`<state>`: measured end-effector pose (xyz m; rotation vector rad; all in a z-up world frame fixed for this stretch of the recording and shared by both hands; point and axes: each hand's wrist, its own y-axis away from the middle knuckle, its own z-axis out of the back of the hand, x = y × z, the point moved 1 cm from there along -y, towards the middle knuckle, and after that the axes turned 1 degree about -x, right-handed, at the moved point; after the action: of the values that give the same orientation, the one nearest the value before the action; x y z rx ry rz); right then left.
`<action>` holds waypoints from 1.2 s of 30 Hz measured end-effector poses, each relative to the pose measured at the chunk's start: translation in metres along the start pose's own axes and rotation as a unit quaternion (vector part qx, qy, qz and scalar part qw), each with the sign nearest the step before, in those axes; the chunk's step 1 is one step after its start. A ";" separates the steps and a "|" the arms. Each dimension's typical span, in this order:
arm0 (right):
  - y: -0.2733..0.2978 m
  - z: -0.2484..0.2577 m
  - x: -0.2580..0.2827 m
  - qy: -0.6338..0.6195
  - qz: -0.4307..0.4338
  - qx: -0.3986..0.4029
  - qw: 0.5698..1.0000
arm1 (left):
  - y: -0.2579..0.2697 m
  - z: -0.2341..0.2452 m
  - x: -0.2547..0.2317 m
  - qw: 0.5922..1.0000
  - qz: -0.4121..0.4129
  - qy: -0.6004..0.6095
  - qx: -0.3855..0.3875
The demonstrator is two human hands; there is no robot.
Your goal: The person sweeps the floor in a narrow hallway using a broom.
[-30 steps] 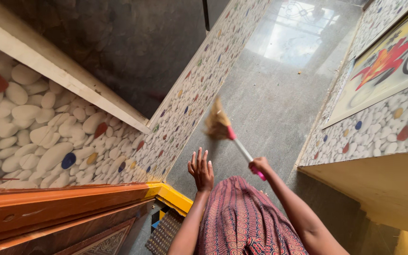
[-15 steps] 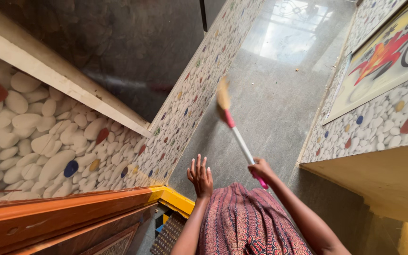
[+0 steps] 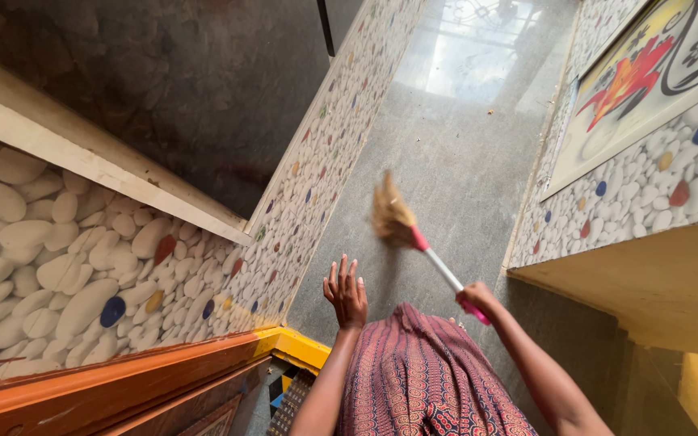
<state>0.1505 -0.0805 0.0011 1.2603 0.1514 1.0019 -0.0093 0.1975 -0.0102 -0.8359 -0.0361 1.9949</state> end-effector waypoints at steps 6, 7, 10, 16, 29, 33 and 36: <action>-0.016 0.002 0.022 0.096 0.075 -0.089 0.989 | 0.013 -0.003 0.005 1.000 0.003 0.002 0.015; -0.016 -0.001 0.022 0.101 0.079 -0.088 0.988 | 0.015 -0.004 0.005 1.000 0.002 0.002 0.019; -0.008 -0.014 0.012 0.084 0.098 -0.045 0.991 | 0.016 -0.016 0.002 0.999 -0.005 0.007 0.031; 0.010 -0.064 -0.008 0.068 0.104 0.104 0.987 | 0.012 -0.039 -0.016 0.999 -0.017 0.030 0.035; 0.001 0.011 0.003 0.030 0.038 0.019 0.999 | 0.005 0.008 -0.003 0.999 0.046 -0.004 -0.016; -0.011 0.020 0.026 0.103 0.093 -0.083 0.987 | 0.011 0.015 -0.003 0.998 0.052 -0.012 -0.039; -0.014 0.025 0.034 0.135 0.147 -0.098 0.975 | 0.014 0.013 -0.009 0.996 0.064 -0.020 -0.057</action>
<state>0.1934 -0.0744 0.0123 0.9788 0.0743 1.4101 -0.0247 0.1863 -0.0004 -0.8893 -0.1241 2.1463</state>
